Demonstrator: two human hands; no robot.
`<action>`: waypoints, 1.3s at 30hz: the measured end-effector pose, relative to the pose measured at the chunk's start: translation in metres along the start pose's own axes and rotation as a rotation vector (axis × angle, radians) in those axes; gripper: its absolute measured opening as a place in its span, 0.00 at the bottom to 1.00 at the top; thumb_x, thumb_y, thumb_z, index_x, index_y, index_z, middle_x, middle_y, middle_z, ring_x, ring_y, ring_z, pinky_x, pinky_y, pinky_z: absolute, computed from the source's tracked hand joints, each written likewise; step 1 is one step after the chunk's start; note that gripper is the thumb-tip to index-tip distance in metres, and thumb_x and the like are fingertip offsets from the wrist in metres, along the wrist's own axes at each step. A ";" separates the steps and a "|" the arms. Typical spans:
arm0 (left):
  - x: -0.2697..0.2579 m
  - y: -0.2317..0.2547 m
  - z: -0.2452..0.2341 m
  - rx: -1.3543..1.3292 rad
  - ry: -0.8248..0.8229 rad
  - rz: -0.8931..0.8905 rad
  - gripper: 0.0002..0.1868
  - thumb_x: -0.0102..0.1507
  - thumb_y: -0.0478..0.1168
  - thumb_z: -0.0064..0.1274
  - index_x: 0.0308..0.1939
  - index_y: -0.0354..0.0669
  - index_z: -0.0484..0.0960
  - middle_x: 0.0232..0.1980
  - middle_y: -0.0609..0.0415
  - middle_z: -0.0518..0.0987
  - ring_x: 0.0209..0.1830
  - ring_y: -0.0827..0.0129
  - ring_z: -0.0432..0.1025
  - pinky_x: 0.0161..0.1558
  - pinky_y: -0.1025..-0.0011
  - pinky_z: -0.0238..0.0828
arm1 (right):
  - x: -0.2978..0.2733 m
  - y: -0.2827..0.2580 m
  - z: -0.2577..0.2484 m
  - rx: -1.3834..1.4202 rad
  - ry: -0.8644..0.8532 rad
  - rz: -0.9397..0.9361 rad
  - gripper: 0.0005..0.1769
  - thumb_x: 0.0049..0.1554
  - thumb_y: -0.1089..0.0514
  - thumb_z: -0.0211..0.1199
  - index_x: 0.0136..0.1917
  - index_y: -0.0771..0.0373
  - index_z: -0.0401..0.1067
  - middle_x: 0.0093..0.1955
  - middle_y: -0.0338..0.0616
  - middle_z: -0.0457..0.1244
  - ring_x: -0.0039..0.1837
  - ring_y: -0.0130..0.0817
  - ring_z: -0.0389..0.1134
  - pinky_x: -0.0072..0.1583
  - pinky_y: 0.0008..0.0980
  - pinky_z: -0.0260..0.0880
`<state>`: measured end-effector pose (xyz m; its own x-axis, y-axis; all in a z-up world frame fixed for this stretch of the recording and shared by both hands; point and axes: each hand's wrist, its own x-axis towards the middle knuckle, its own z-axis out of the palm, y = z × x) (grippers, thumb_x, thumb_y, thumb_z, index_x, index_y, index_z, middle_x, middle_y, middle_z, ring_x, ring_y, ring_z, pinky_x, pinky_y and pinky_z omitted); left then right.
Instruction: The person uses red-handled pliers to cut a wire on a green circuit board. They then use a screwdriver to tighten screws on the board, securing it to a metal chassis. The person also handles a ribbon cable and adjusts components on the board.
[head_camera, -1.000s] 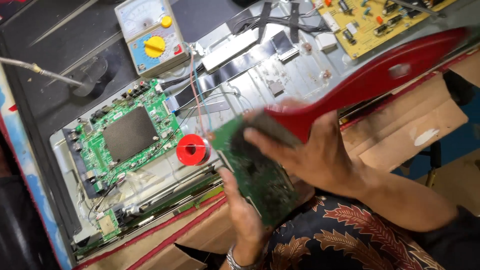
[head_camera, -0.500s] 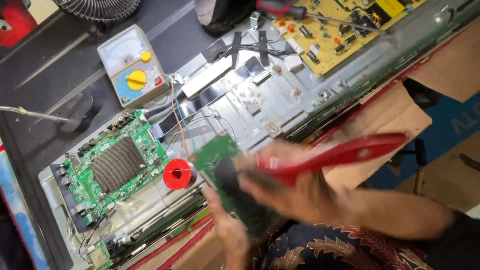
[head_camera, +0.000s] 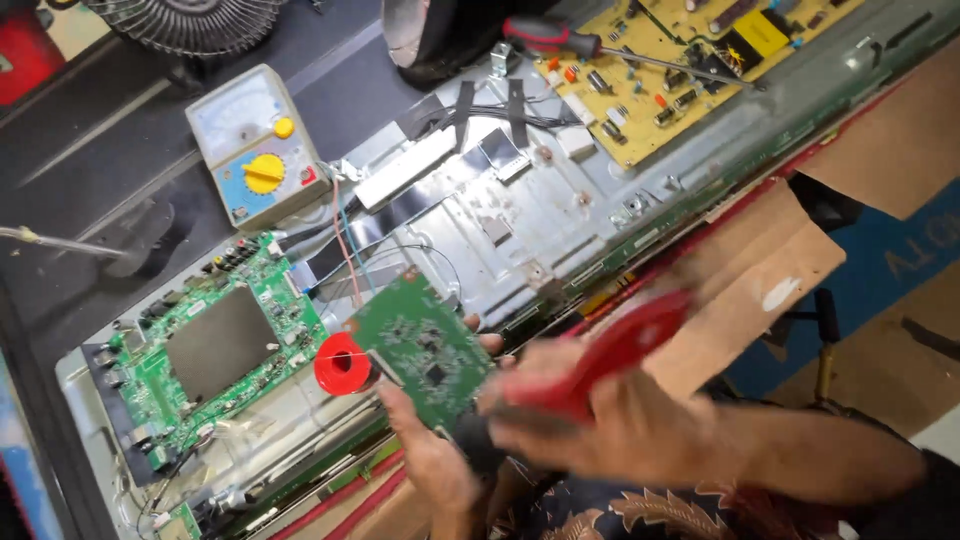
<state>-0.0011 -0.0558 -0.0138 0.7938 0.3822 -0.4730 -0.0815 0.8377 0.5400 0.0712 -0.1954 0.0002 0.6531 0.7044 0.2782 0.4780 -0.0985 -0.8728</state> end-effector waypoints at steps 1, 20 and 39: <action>-0.007 -0.003 0.016 -0.066 0.198 -0.122 0.46 0.62 0.67 0.31 0.70 0.34 0.70 0.62 0.38 0.75 0.58 0.50 0.69 0.61 0.52 0.65 | 0.004 0.026 -0.001 -0.868 0.057 -0.292 0.25 0.59 0.68 0.58 0.70 0.62 0.64 0.70 0.44 0.52 0.56 0.46 0.73 0.50 0.38 0.69; -0.002 -0.022 0.002 1.742 -0.018 1.269 0.68 0.54 0.57 0.76 0.84 0.41 0.44 0.61 0.48 0.83 0.59 0.45 0.77 0.58 0.58 0.75 | 0.013 0.006 -0.063 -1.049 0.333 -0.109 0.35 0.67 0.29 0.42 0.48 0.63 0.70 0.21 0.27 0.48 0.20 0.18 0.44 0.23 0.22 0.46; 0.123 -0.018 -0.131 0.489 0.272 -0.475 0.39 0.58 0.72 0.36 0.60 0.46 0.67 0.55 0.33 0.71 0.55 0.33 0.66 0.50 0.45 0.62 | 0.000 0.086 -0.262 -0.305 0.316 0.630 0.30 0.54 0.46 0.76 0.61 0.66 0.75 0.40 0.49 0.66 0.48 0.46 0.67 0.54 0.46 0.67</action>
<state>0.0191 0.0273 -0.1728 0.4939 0.1572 -0.8552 0.5632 0.6914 0.4524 0.2664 -0.3882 0.0303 0.9708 0.2210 -0.0937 0.0709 -0.6369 -0.7677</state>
